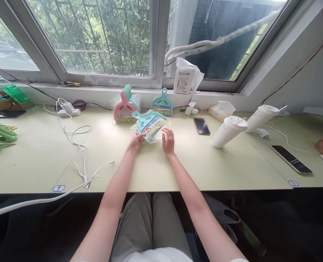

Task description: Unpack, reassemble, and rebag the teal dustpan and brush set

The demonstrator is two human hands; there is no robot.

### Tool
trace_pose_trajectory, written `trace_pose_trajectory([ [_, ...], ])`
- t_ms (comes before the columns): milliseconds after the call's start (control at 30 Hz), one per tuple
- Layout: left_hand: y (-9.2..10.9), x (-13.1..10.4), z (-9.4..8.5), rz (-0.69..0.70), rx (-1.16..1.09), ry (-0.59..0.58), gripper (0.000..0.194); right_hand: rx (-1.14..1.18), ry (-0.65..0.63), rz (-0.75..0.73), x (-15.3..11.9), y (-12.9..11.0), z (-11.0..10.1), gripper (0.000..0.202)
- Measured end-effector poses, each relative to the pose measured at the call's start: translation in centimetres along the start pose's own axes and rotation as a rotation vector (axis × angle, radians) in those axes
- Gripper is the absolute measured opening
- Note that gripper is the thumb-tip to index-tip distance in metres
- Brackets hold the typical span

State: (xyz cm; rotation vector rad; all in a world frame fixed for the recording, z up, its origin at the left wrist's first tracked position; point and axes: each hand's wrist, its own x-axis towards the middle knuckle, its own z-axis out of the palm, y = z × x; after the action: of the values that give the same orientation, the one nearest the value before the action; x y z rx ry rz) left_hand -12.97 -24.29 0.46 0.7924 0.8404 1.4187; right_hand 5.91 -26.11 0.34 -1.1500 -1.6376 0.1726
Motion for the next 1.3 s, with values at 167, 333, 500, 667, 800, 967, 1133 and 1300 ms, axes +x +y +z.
trace_pose_trajectory([
  [167,-0.2,-0.2,0.1,0.009,0.044,-0.111,0.075,0.316,-0.116,0.484,0.7,2.1,0.9,0.044],
  [333,-0.2,-0.5,0.2,0.003,0.149,-0.201,0.079,0.697,0.003,0.708,1.2,3.8,1.3,0.032],
  [500,-0.1,-0.3,0.2,0.002,0.224,-0.251,0.059,0.885,-0.006,0.821,1.4,3.6,0.8,0.043],
  [667,-0.1,-0.7,1.1,0.12,0.288,-0.278,0.06,0.807,-0.056,0.824,1.7,3.2,-0.1,0.047],
  [800,-0.4,-0.3,1.2,0.104,0.215,-0.17,0.061,0.761,-0.06,0.812,1.7,3.2,-0.3,0.046],
  [967,-0.5,1.1,0.1,0.117,0.146,0.159,0.049,0.71,-0.125,0.787,2.0,2.6,-0.1,0.044],
  [1133,-0.1,1.4,-1.1,0.258,0.177,0.454,0.039,0.76,-0.242,0.719,1.9,1.3,0.0,0.046],
  [1300,0.4,1.0,-1.7,0.343,0.265,0.527,0.044,0.786,-0.273,0.704,1.6,0.7,-0.1,0.042],
])
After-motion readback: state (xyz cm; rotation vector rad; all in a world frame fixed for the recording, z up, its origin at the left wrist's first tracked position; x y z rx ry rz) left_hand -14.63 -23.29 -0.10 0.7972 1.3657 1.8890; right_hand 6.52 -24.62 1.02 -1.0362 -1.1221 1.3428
